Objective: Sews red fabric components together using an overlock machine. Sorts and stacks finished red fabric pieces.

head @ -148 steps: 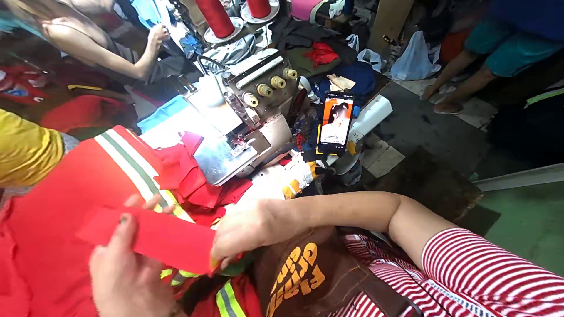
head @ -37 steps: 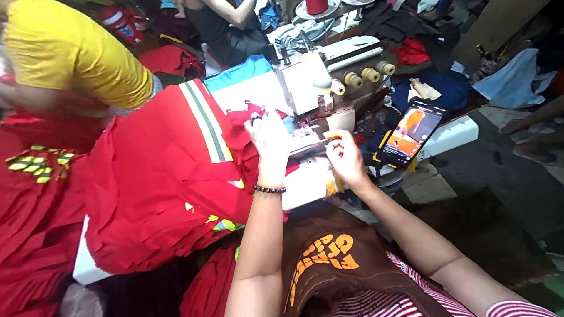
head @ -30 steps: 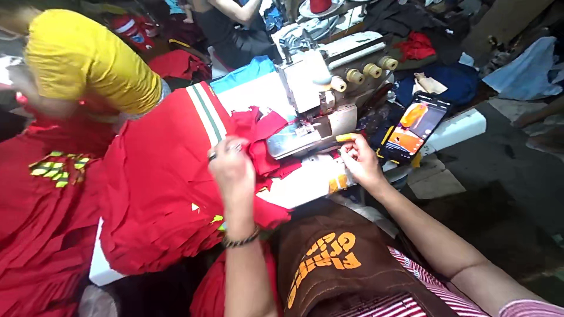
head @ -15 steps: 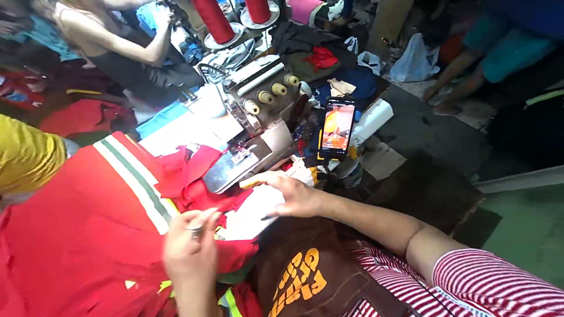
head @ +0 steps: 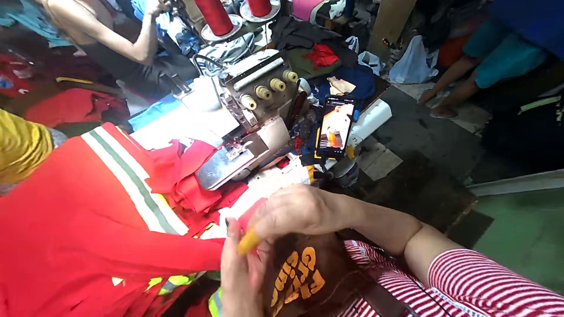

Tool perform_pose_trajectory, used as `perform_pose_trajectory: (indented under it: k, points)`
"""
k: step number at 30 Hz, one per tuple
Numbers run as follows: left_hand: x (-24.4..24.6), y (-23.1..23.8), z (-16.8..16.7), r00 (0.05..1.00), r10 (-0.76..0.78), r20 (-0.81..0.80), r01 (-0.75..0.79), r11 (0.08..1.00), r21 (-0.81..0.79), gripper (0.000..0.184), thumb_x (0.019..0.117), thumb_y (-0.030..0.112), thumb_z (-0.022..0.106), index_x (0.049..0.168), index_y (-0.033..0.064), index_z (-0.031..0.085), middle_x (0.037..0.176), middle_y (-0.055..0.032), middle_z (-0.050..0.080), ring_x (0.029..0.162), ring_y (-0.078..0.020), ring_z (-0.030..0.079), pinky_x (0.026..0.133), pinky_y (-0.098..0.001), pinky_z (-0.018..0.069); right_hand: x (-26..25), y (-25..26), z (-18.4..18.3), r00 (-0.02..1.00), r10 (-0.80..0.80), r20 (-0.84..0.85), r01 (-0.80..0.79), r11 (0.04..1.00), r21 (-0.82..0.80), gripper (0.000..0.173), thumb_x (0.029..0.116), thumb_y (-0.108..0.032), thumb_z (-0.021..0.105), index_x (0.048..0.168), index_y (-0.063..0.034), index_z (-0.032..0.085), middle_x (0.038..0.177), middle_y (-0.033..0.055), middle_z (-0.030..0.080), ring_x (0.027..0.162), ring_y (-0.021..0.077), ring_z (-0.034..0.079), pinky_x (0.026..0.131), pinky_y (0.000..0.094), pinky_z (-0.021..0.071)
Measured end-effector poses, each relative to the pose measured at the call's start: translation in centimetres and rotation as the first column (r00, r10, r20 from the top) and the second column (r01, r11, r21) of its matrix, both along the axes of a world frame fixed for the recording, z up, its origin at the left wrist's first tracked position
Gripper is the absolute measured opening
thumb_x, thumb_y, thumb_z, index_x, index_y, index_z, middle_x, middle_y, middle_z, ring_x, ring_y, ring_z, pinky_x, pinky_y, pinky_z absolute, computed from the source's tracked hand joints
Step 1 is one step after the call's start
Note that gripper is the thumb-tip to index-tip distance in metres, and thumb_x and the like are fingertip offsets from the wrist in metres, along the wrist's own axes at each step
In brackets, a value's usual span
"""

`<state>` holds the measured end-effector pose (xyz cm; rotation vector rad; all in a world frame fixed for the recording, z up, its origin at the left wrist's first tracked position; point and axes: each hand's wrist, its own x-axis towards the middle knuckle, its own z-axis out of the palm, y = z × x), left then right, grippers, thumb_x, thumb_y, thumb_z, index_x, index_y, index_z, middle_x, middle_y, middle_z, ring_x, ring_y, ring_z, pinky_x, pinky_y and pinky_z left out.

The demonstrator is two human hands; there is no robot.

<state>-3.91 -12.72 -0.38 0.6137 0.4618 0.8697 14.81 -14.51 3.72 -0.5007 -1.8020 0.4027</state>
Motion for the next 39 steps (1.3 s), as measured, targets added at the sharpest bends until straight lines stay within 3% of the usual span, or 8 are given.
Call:
perform_pose_trajectory:
  k: [3,6,12,17,24,27,32,39]
  points:
    - [-0.1,2.5,1.0,0.994,0.099,-0.046,-0.1,0.995,-0.028,0.033,0.1103,0.016,0.037,0.129,0.0012,0.06,0.115,-0.0136,0.073,0.103,-0.0201,0.073,0.088,-0.0352,0.0627,0.4,-1.7,0.7,0.984,0.175,0.023,-0.174,0.984,-0.025,0.015,0.0983,0.006,0.058,0.101,0.0053,0.073,0.097,0.0176,0.074,0.092,0.0216,0.073,0.085,0.0329,0.0587]
    - [-0.3,5.6,1.3,0.949,0.238,-0.206,-0.237,0.971,0.03,0.029,0.1079,0.004,0.034,0.123,-0.0024,0.059,0.105,-0.0119,0.075,0.092,-0.0178,0.075,0.081,-0.031,0.0632,1.3,-3.1,1.2,0.951,0.307,0.036,-0.304,0.95,-0.072,0.012,0.0975,0.002,0.061,0.099,0.0036,0.073,0.095,0.0151,0.074,0.087,0.018,0.072,0.079,0.0308,0.0585]
    - [-3.0,9.9,1.6,0.845,0.489,-0.216,-0.469,0.872,0.141,0.033,0.1107,0.009,0.026,0.12,0.0035,0.057,0.101,-0.0054,0.073,0.09,-0.0113,0.073,0.08,-0.025,0.0613,4.4,-6.1,2.5,0.875,0.483,0.007,-0.468,0.851,-0.24,0.007,0.094,-0.002,0.066,0.094,0.001,0.073,0.087,0.0102,0.073,0.075,0.0127,0.07,0.069,0.0279,0.0571]
    - [-4.1,11.5,2.1,0.669,0.693,-0.268,-0.663,0.72,0.207,0.025,0.1098,0.006,0.032,0.122,0.0031,0.054,0.105,-0.0053,0.072,0.091,-0.0119,0.072,0.082,-0.0262,0.0597,5.9,-7.5,3.8,0.856,0.516,-0.046,-0.509,0.822,-0.254,0.021,0.0994,-0.013,0.062,0.087,0.0015,0.071,0.077,0.0088,0.069,0.064,0.0098,0.064,0.059,0.0244,0.0521]
    - [-1.6,10.2,2.4,0.557,0.751,-0.354,-0.664,0.659,0.353,0.033,0.1134,0.022,0.032,0.129,-0.0006,0.051,0.109,-0.01,0.073,0.096,-0.0203,0.074,0.087,-0.0381,0.0622,5.6,-7.0,4.0,0.831,0.552,-0.062,-0.545,0.788,-0.286,0.016,0.0985,-0.006,0.062,0.091,0.0042,0.072,0.078,0.0111,0.07,0.065,0.0096,0.066,0.062,0.0236,0.0536]
    - [0.9,8.1,2.0,0.535,0.756,-0.379,-0.576,0.654,0.49,0.016,0.1068,0.012,0.05,0.115,0.0027,0.059,0.098,0.0006,0.069,0.094,-0.0088,0.069,0.087,-0.0304,0.0588,4.3,-5.9,3.0,0.914,0.401,0.06,-0.374,0.89,-0.26,0.009,0.0959,-0.005,0.067,0.094,0.0001,0.074,0.083,0.0084,0.073,0.072,0.0092,0.069,0.067,0.0245,0.0564]
    - [4.0,4.6,1.0,0.764,0.56,-0.321,-0.367,0.786,0.498,0.017,0.0907,-0.007,0.068,0.102,0.0057,0.068,0.088,0.0027,0.076,0.08,-0.0076,0.073,0.076,-0.0278,0.0627,1.9,-2.8,1.0,0.962,0.055,0.267,0.011,0.97,-0.241,0.012,0.0991,-0.002,0.062,0.105,0.0017,0.072,0.094,0.0116,0.074,0.089,0.0172,0.072,0.084,0.03,0.0585]
    - [5.0,2.2,0.3,0.885,0.384,-0.263,-0.304,0.905,0.298,0.023,0.0952,-0.009,0.052,0.088,0.0024,0.071,0.08,-0.0045,0.074,0.074,-0.0103,0.071,0.069,-0.0285,0.0612,0.8,-0.2,-0.4,0.893,-0.44,0.097,0.444,0.822,-0.356,0.017,0.0895,0.002,0.071,0.106,0.003,0.072,0.1,0.0096,0.069,0.091,0.0119,0.068,0.081,0.026,0.0599]
